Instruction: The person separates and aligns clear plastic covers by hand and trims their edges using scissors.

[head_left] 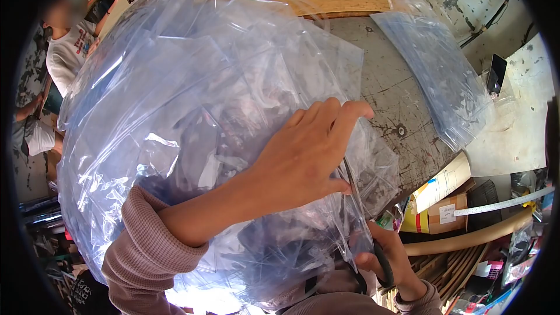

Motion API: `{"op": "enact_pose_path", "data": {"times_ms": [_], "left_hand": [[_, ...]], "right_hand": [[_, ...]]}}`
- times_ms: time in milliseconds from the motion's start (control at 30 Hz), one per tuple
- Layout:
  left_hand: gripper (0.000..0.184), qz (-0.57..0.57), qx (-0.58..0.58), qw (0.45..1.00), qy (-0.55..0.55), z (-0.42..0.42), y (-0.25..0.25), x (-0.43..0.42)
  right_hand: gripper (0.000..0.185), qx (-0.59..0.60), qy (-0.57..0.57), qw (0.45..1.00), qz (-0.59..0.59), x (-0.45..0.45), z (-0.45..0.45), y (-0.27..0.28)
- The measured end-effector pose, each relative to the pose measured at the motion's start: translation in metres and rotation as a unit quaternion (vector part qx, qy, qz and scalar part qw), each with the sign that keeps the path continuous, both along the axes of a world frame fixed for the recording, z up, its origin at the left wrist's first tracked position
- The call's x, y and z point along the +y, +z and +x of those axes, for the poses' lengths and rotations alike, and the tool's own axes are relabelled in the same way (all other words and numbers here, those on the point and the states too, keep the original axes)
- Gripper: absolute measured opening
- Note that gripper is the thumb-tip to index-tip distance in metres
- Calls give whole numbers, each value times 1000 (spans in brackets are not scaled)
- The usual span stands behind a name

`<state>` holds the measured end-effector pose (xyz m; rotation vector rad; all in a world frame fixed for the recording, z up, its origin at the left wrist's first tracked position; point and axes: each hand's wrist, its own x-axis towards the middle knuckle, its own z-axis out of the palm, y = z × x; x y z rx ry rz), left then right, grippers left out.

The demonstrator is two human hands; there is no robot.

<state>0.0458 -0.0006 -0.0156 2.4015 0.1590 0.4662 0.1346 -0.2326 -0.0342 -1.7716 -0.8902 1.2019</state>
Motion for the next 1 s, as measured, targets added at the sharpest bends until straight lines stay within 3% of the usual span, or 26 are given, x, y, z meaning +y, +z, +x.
{"op": "enact_pose_path", "data": {"times_ms": [467,833,1000], "left_hand": [[78,27,-14,1000,-6,-1,-3,1],[76,35,-20,999,-5,-2,-2,1],[78,50,-29,998,-4,-2,-2,1]], "right_hand": [[49,125,-34,991,-14,-6,-2,-3],[45,46,-12,999,-23,-12,4,-8],[47,99,-29,993,-60,-11,8,-2]]}}
